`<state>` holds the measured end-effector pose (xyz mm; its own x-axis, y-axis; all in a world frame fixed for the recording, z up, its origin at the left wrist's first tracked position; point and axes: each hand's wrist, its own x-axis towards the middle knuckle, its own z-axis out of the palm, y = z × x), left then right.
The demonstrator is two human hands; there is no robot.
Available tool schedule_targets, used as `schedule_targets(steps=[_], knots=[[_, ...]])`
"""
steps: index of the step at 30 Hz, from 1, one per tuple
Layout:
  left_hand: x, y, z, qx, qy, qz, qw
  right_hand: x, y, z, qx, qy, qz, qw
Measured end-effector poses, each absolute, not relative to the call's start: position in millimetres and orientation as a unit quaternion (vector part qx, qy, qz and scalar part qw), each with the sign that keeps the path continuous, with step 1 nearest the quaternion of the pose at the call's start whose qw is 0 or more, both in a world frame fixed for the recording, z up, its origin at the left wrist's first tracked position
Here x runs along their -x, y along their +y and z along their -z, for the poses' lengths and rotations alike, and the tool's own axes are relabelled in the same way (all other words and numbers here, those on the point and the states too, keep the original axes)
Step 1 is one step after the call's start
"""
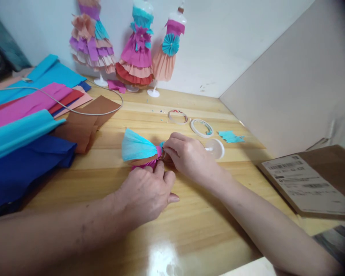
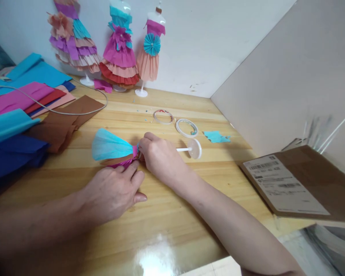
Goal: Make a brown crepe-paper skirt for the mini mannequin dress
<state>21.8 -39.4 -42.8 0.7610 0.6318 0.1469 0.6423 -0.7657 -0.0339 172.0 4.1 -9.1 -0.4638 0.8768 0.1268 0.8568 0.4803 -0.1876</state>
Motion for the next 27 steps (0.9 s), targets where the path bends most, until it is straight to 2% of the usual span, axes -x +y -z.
schedule_targets(steps=[10, 16, 27], knots=[[-26, -40, 26, 0.909, -0.408, 0.013, -0.081, -173, 5, 9, 0.506, -0.855, -0.051, 0.102], [-21, -33, 19, 0.908, -0.405, 0.008, -0.109, -173, 5, 9, 0.503, -0.856, -0.052, 0.109], [-10, -12, 15, 0.86, -0.421, 0.1, -0.27, -176, 7, 13, 0.484, -0.864, -0.05, 0.127]])
